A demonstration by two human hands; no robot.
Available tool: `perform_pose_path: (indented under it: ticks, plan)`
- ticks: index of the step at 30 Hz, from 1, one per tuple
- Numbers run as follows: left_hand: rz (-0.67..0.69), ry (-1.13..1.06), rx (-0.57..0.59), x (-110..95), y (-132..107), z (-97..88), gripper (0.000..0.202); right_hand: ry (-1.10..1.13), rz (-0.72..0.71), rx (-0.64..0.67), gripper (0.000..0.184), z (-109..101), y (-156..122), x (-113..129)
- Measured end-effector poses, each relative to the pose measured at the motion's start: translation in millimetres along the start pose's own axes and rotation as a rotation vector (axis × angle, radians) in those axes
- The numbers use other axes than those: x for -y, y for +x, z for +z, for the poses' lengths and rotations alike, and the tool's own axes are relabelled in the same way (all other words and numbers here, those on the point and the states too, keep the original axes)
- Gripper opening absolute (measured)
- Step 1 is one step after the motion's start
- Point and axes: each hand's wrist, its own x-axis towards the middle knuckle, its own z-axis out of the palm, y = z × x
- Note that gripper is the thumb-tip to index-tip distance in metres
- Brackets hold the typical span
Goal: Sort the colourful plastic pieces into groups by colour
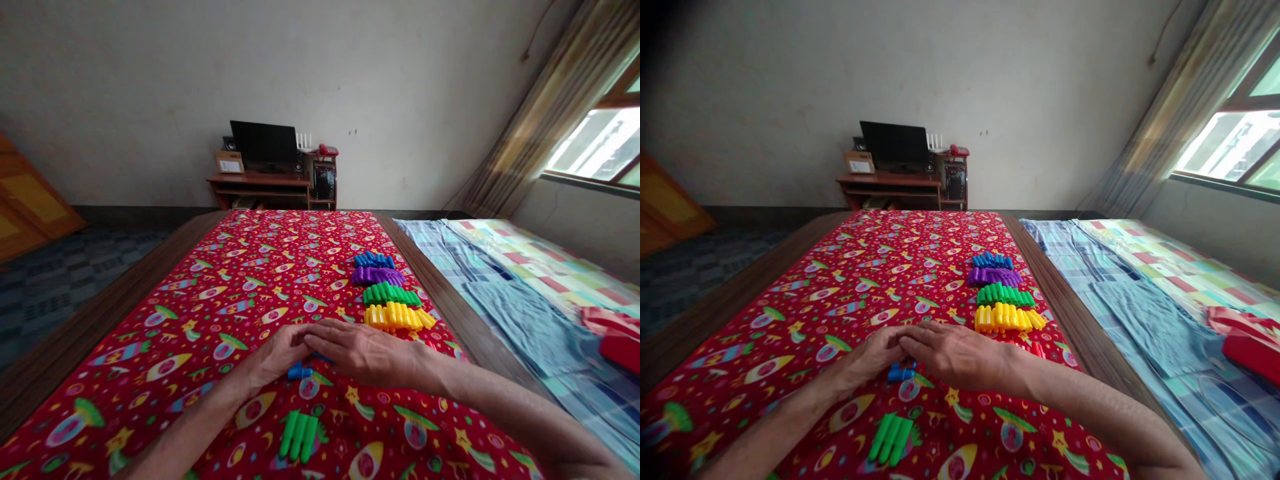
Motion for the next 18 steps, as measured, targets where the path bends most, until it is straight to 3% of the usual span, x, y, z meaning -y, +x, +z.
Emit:
perform_pose_path:
  ticks: [2,7,10,13,15,18]
  plan:
    - [-0.037,-0.057,0.038,-5.0,-4.3,2.0,0.056,0.071,-0.013,0.029,0.036,-4.6,1.9,1.5]
    - [-0.169,-0.063,0.001,-13.6,-8.5,8.8,0.047,0.237,0.012,0.107,0.032,-21.9,-6.3,-2.1]
    - [-0.231,-0.166,-0.058,-18.2,-7.2,16.9,0.060,0.238,0.049,0.105,0.037,-23.4,-7.8,0.4]
    - [-0.206,-0.238,-0.129,-19.9,-6.2,20.8,0.072,0.198,0.054,0.091,0.046,-24.2,-7.6,-1.6]
    - [-0.146,-0.228,-0.182,-19.6,-6.1,18.7,0.067,0.164,0.072,0.020,0.044,-29.5,-11.0,-16.8]
    - [-0.055,-0.099,-0.300,-18.1,-5.3,10.2,0.049,0.043,0.252,-0.182,0.039,-44.4,-26.3,-71.5]
